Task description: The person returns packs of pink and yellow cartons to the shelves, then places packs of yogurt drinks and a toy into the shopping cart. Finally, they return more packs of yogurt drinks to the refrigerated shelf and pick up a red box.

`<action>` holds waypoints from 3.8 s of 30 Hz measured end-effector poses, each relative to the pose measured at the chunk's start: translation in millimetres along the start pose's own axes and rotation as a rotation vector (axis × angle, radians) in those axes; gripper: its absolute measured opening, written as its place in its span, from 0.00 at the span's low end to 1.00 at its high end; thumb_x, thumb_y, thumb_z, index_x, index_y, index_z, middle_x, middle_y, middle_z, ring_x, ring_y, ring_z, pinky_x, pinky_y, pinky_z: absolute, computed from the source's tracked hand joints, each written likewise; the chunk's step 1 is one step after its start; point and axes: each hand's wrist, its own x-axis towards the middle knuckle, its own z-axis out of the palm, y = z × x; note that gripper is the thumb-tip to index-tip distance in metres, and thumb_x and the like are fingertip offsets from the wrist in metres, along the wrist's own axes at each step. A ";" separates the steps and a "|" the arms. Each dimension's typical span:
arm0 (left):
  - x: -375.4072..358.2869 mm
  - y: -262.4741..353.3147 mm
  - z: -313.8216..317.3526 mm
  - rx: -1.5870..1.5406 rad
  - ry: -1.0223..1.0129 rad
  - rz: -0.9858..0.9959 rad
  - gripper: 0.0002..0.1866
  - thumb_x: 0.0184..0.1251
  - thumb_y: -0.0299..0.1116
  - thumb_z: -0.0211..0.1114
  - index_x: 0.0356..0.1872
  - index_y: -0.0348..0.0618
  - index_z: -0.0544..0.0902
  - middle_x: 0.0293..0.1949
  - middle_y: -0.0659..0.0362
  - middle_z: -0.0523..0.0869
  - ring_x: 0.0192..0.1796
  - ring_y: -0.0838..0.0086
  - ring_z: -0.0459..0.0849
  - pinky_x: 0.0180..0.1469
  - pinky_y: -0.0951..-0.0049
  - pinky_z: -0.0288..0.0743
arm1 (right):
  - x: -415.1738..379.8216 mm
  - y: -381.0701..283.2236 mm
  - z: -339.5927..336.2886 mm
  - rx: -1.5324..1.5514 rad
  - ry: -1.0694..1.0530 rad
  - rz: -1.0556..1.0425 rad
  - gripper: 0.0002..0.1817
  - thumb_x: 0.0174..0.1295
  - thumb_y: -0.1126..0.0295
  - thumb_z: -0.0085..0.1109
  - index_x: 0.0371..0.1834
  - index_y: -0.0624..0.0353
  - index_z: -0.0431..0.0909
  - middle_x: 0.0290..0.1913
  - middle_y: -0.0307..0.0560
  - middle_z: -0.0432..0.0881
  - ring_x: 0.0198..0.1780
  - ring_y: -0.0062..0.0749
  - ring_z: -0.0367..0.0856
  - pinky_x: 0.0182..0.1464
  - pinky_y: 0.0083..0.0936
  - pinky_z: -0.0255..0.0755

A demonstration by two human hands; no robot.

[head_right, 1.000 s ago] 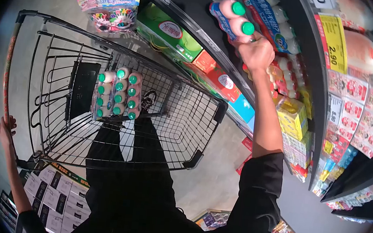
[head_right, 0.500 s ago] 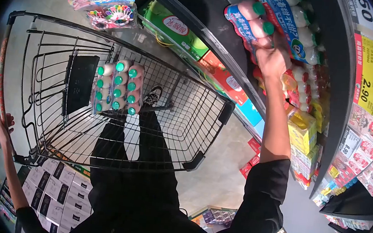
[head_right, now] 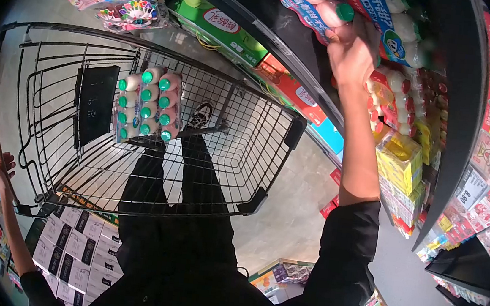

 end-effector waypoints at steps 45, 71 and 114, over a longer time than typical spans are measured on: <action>-36.6 55.3 28.5 0.004 0.035 -0.035 0.29 0.70 0.51 0.34 0.40 0.43 0.82 0.33 0.58 0.86 0.36 0.74 0.82 0.39 0.71 0.69 | -237.0 -355.9 88.0 0.701 -0.698 0.760 0.44 0.37 0.69 0.70 0.58 0.66 0.54 0.58 0.62 0.60 0.61 0.60 0.60 0.61 0.48 0.58; -16.6 34.6 20.7 -0.002 0.026 0.013 0.28 0.71 0.51 0.36 0.41 0.43 0.82 0.32 0.59 0.86 0.34 0.76 0.83 0.38 0.72 0.69 | -180.7 -232.4 -48.0 0.825 -1.108 0.934 0.24 0.29 0.62 0.77 0.30 0.63 0.81 0.28 0.45 0.84 0.29 0.26 0.82 0.35 0.24 0.76; -6.1 18.1 18.7 -0.014 0.082 0.037 0.25 0.69 0.53 0.40 0.36 0.46 0.81 0.29 0.63 0.83 0.31 0.78 0.80 0.34 0.73 0.67 | -13.5 -37.2 -15.2 0.172 -0.189 0.163 0.20 0.42 0.75 0.60 0.43 0.55 0.80 0.46 0.51 0.78 0.49 0.48 0.75 0.52 0.40 0.68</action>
